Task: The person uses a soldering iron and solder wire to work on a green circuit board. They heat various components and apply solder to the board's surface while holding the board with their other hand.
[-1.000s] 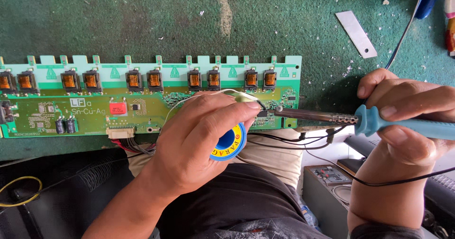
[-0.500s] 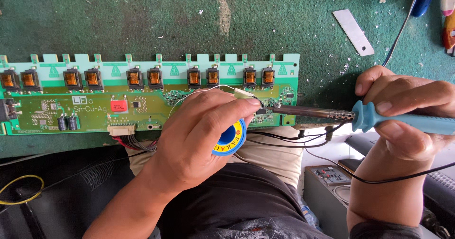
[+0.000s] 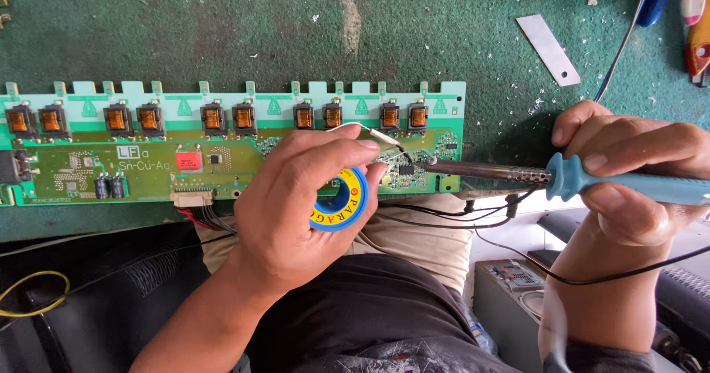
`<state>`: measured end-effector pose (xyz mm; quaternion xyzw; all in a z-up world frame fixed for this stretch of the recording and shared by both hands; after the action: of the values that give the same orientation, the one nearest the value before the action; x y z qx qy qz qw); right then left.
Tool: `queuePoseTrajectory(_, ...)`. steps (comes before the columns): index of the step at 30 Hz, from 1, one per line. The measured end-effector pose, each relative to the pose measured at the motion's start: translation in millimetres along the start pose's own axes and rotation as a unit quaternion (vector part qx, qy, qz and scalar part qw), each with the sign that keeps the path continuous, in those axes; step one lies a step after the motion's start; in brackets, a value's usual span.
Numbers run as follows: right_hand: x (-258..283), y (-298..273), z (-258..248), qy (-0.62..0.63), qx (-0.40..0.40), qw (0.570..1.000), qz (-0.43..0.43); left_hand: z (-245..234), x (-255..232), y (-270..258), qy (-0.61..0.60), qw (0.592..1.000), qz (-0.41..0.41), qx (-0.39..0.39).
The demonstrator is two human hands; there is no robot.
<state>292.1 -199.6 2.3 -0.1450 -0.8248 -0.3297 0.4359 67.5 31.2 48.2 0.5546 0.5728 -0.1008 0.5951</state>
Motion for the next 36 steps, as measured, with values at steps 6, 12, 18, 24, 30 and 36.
queuePoseTrajectory(6, -4.7, -3.0, -5.4, 0.033, -0.022, 0.999, 0.015, -4.8, -0.4, -0.8, 0.002, 0.999, -0.009, -0.033)
queuePoseTrajectory(12, -15.2, -11.0, -13.7, 0.049, -0.067, 0.996, 0.034, -11.5, -5.4, 5.6, -0.066, 0.994, 0.006, -0.082)
queuePoseTrajectory(18, -20.0, -11.6, -19.9, 0.062, -0.103, 0.993, 0.006, -16.0, -3.7, 4.6, -0.042, 0.993, -0.024, -0.112)
queuePoseTrajectory(24, 65.9, -10.2, -2.0, -0.231, -0.220, 0.892, -0.322, -24.3, -2.0, 0.3, -0.091, 0.980, -0.006, -0.178)
queuePoseTrajectory(30, 74.7, 18.1, 9.2, -0.172, -0.189, 0.964, -0.074, -30.4, -1.4, -1.8, -0.224, 0.943, -0.084, -0.231)
queuePoseTrajectory(36, 60.0, 9.3, -14.4, -0.073, -0.311, 0.934, -0.161, -49.6, -12.2, 26.2, -0.318, 0.926, -0.116, -0.170)
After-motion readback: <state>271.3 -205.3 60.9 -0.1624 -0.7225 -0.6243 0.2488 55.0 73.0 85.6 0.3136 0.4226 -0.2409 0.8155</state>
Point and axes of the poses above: each hand's wrist, its own y-axis towards the middle knuckle, its own z-axis out of the palm, x = y × z, the point moved 9 cm from there along y, towards the middle knuckle, and after that the axes turned 15 degrees about -y, right-handed, at the moved point
